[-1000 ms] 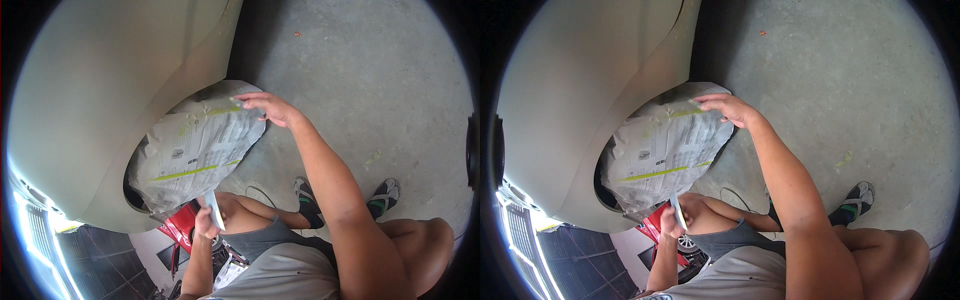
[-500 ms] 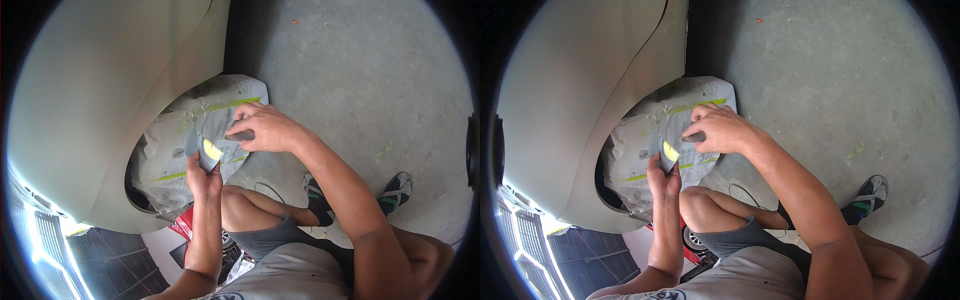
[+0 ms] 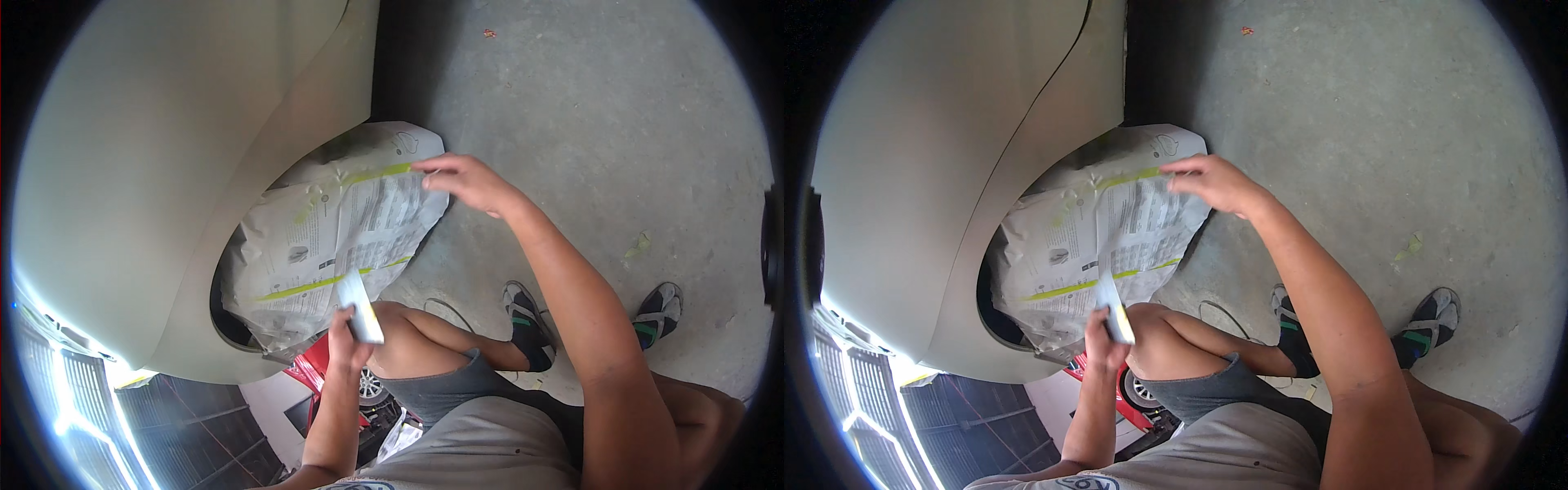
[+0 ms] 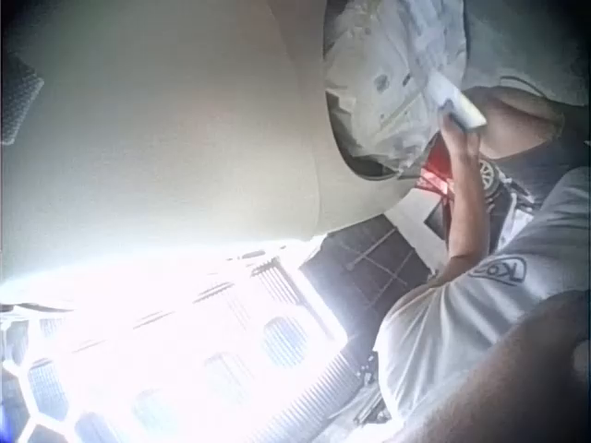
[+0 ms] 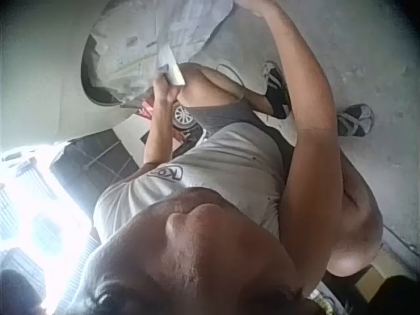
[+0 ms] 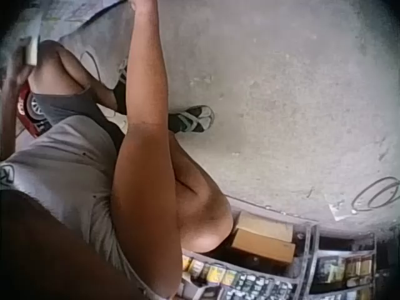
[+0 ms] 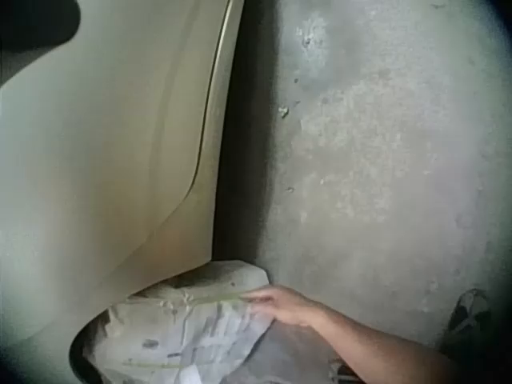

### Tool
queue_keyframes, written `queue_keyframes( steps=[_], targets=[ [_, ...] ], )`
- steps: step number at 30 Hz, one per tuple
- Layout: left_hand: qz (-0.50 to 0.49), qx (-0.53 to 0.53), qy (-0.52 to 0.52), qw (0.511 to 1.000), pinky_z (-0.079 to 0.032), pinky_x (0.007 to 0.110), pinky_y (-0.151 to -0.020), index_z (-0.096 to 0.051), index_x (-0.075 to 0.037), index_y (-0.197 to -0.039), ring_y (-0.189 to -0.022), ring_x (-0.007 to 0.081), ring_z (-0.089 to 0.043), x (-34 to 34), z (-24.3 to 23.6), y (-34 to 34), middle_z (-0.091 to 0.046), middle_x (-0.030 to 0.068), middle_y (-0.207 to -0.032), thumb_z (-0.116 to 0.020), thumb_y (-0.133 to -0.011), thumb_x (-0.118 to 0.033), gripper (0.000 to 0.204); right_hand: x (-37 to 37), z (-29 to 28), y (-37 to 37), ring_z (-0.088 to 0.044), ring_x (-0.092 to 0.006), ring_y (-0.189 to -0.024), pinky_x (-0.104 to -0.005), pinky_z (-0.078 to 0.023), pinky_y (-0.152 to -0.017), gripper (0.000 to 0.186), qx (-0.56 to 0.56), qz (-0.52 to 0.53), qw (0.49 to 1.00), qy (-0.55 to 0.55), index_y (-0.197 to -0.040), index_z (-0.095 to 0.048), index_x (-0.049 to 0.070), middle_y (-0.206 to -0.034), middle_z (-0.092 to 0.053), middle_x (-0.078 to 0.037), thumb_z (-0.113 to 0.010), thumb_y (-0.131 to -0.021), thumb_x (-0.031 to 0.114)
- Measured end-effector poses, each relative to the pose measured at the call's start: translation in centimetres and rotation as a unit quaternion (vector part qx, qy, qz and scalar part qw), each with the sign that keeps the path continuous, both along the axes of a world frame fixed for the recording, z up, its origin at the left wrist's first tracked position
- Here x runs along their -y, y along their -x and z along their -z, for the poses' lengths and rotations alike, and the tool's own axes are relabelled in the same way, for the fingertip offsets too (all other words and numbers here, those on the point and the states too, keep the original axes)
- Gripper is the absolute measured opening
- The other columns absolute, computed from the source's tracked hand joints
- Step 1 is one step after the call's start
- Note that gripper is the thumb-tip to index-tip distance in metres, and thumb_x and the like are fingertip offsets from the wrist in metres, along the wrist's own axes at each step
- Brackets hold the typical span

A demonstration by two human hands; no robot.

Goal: Mixing and applying body filler to a car door for repair.

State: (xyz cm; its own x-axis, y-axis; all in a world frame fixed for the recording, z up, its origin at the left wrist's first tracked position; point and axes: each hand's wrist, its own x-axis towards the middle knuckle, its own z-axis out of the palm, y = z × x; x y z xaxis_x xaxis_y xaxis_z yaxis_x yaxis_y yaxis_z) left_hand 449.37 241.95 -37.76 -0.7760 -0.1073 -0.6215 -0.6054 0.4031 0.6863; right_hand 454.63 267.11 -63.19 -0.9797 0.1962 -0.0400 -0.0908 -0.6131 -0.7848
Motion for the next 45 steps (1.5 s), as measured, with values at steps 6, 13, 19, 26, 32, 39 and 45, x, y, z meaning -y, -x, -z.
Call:
queue_keyframes(
  steps=[6, 13, 19, 26, 32, 39, 45],
  targets=[
    [0.036, 0.249, -0.15, 0.956, -0.046, 0.054, -0.096, -0.065, -0.001, -0.097, -0.095, 0.0357, -0.065, 8.7, -4.1, -1.0, -0.068, 0.016, -0.094, -0.059, -0.078, -0.026, 0.032, -0.2, 0.1, 0.4, -0.042, -0.0255, -0.128, -0.0578, -0.026, -0.105, 0.053, 0.053, 0.057, 0.922, 0.379, -0.137, -0.053, 0.014, -0.134, -0.053, -0.007, -0.058, -0.089, 0.036],
    [0.052, 0.337, -0.32, 0.884, -0.03, 0.061, -0.107, -0.07, -0.011, -0.098, -0.12, 0.0391, -0.052, 12.8, -2.6, 0.8, -0.058, 0.0151, -0.125, -0.056, -0.086, -0.028, 0.025, -0.4, 0.3, 3.1, -0.039, -0.0223, -0.128, -0.0597, -0.026, -0.104, 0.053, 0.035, 0.109, 0.88, 0.461, -0.137, -0.051, 0.015, -0.139, -0.046, -0.005, -0.06, -0.088, 0.034],
    [0.049, 0.364, -0.434, 0.823, -0.027, 0.063, -0.108, -0.069, -0.015, -0.098, -0.12, 0.0409, -0.052, 15.7, -1.0, 1.7, -0.053, 0.0165, -0.129, -0.059, -0.089, -0.038, 0.027, -0.9, -0.3, 4.0, -0.042, -0.0211, -0.125, -0.0601, -0.028, -0.103, 0.052, 0.029, 0.149, 0.866, 0.476, -0.137, -0.05, 0.015, -0.134, -0.049, -0.004, -0.06, -0.089, 0.032],
    [0.064, 0.361, -0.461, 0.808, -0.028, 0.063, -0.106, -0.068, -0.017, -0.096, -0.117, 0.0387, -0.054, 17.5, 0.2, 2.9, -0.053, 0.0152, -0.128, -0.059, -0.089, -0.037, 0.023, -1.3, -0.5, 4.9, -0.047, -0.02, -0.12, -0.0598, -0.03, -0.101, 0.053, -0.003, 0.176, 0.859, 0.481, -0.137, -0.05, 0.015, -0.131, -0.052, -0.003, -0.061, -0.088, 0.032],
    [0.039, 0.354, -0.472, 0.806, -0.03, 0.065, -0.104, -0.069, -0.019, -0.092, -0.111, 0.0383, -0.055, 18.0, 0.6, 3.4, -0.054, 0.014, -0.123, -0.059, -0.088, -0.037, 0.021, -0.9, -1.0, 5.3, -0.048, -0.0198, -0.119, -0.0581, -0.032, -0.099, 0.053, 0.001, 0.184, 0.857, 0.482, -0.137, -0.05, 0.015, -0.129, -0.054, -0.004, -0.061, -0.088, 0.032],
    [0.076, 0.351, -0.486, 0.797, -0.033, 0.06, -0.106, -0.071, -0.019, -0.1, -0.115, 0.035, -0.054, 17.5, 1.0, 3.7, -0.053, 0.0128, -0.122, -0.05, -0.093, -0.045, 0.035, -0.3, -1.6, 5.4, -0.049, -0.0271, -0.123, -0.062, -0.029, -0.103, 0.061, -0.005, 0.191, 0.871, 0.452, -0.14, -0.04, 0.012, -0.132, -0.051, -0.009, -0.059, -0.089, 0.038],
    [0.043, 0.343, -0.487, 0.802, -0.034, 0.064, -0.102, -0.07, -0.018, -0.092, -0.109, 0.0372, -0.055, 18.3, 0.8, 3.6, -0.054, 0.0138, -0.119, -0.061, -0.087, -0.035, 0.02, 0.1, -1.5, 5.5, -0.049, -0.0268, -0.122, -0.0616, -0.03, -0.102, 0.062, -0.005, 0.186, 0.867, 0.462, -0.14, -0.04, 0.012, -0.133, -0.051, -0.009, -0.059, -0.088, 0.041]
  ],
)
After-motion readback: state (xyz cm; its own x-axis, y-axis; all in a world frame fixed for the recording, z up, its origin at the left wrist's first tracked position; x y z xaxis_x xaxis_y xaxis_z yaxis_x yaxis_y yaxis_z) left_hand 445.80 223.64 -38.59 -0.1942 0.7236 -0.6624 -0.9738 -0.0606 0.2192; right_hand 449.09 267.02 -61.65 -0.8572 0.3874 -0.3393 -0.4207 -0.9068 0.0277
